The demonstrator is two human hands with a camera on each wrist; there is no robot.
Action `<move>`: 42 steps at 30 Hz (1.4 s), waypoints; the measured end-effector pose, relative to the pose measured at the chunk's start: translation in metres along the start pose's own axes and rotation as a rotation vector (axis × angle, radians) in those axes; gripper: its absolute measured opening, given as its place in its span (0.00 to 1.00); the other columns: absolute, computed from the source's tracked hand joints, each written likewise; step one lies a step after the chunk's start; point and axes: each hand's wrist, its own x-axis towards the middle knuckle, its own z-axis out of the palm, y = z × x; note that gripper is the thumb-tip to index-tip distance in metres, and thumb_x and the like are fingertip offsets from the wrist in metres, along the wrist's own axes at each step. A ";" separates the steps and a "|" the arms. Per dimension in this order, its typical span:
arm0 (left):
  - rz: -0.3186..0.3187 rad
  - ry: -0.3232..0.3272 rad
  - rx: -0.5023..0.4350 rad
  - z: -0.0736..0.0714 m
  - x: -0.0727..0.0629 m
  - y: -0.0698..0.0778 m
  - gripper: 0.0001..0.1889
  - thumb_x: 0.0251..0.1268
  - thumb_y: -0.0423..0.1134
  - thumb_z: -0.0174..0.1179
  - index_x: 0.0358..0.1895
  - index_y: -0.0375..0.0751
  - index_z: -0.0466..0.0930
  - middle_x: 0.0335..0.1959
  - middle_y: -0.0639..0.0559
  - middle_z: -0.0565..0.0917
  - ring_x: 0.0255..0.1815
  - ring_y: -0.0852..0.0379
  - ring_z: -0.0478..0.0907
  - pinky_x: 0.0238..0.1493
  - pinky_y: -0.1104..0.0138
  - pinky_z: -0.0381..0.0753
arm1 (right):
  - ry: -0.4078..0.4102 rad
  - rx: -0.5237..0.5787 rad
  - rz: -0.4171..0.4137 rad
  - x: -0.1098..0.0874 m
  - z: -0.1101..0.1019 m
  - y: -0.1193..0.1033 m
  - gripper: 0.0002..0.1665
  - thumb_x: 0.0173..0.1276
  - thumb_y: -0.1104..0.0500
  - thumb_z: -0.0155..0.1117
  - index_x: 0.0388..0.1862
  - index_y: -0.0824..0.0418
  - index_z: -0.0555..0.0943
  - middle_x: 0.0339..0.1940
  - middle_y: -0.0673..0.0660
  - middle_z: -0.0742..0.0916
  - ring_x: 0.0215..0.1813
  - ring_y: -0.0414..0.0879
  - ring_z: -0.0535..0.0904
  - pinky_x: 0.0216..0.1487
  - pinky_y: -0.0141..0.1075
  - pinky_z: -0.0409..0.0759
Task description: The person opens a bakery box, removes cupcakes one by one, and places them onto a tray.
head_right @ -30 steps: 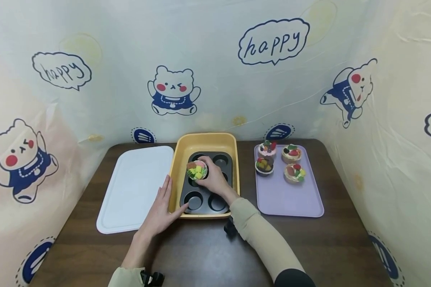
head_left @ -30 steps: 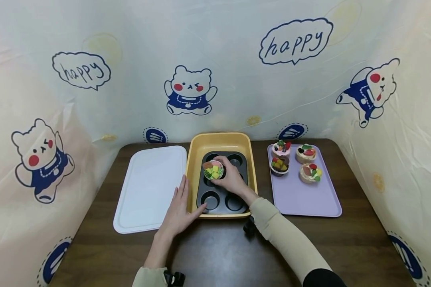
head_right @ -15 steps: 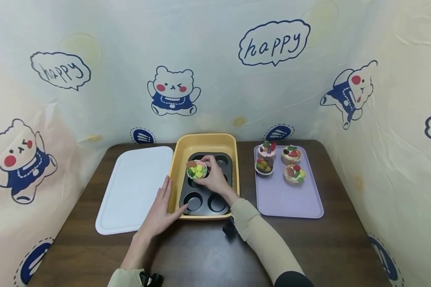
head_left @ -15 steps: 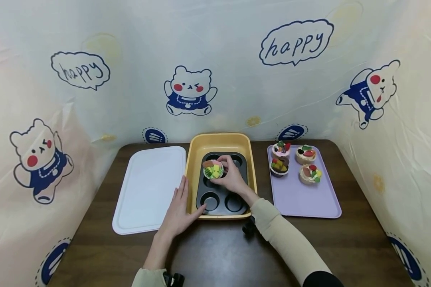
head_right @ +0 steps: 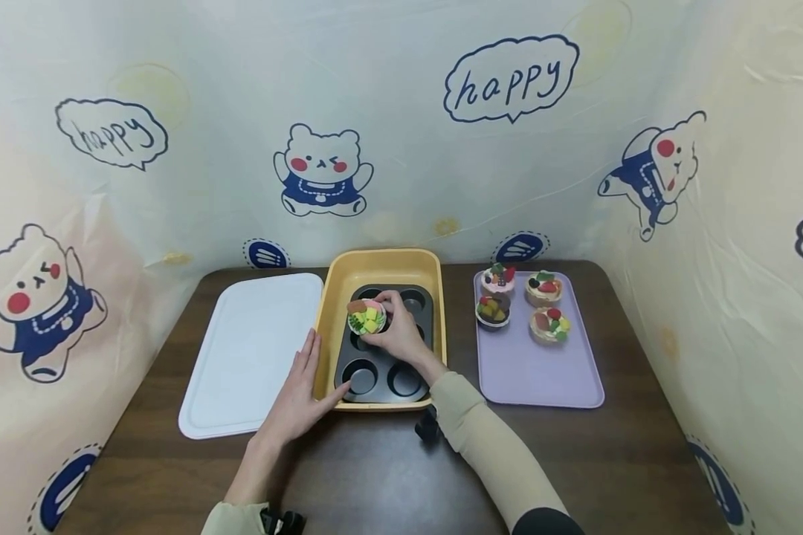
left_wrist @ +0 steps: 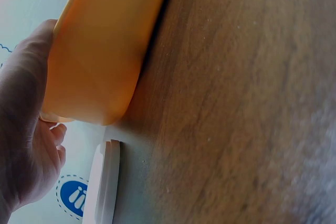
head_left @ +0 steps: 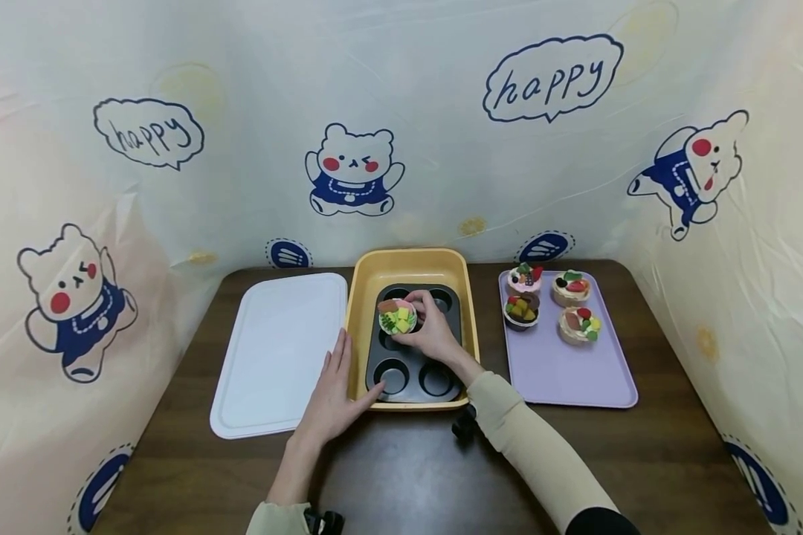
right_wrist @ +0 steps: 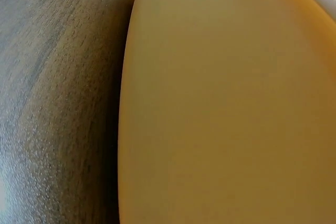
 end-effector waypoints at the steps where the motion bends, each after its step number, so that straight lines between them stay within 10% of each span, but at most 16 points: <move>1: 0.000 0.000 -0.001 0.000 0.000 0.000 0.64 0.67 0.70 0.67 0.93 0.49 0.37 0.96 0.54 0.36 0.94 0.32 0.46 0.91 0.38 0.50 | 0.001 0.002 -0.001 0.000 0.000 0.000 0.45 0.62 0.68 0.84 0.71 0.59 0.67 0.67 0.63 0.90 0.74 0.59 0.82 0.86 0.59 0.71; 20: 0.010 -0.006 -0.003 0.000 0.001 0.000 0.63 0.68 0.68 0.68 0.93 0.47 0.38 0.96 0.53 0.36 0.95 0.36 0.46 0.93 0.40 0.49 | 0.043 0.024 0.010 -0.001 -0.003 -0.003 0.44 0.62 0.68 0.84 0.71 0.61 0.67 0.66 0.66 0.89 0.71 0.60 0.83 0.84 0.58 0.74; 42: 0.010 0.005 0.005 0.000 0.002 -0.001 0.63 0.67 0.68 0.69 0.93 0.48 0.39 0.96 0.53 0.37 0.95 0.37 0.47 0.93 0.41 0.49 | 0.082 0.014 -0.002 -0.035 -0.058 -0.036 0.45 0.64 0.69 0.81 0.74 0.64 0.64 0.69 0.70 0.86 0.76 0.66 0.80 0.85 0.64 0.71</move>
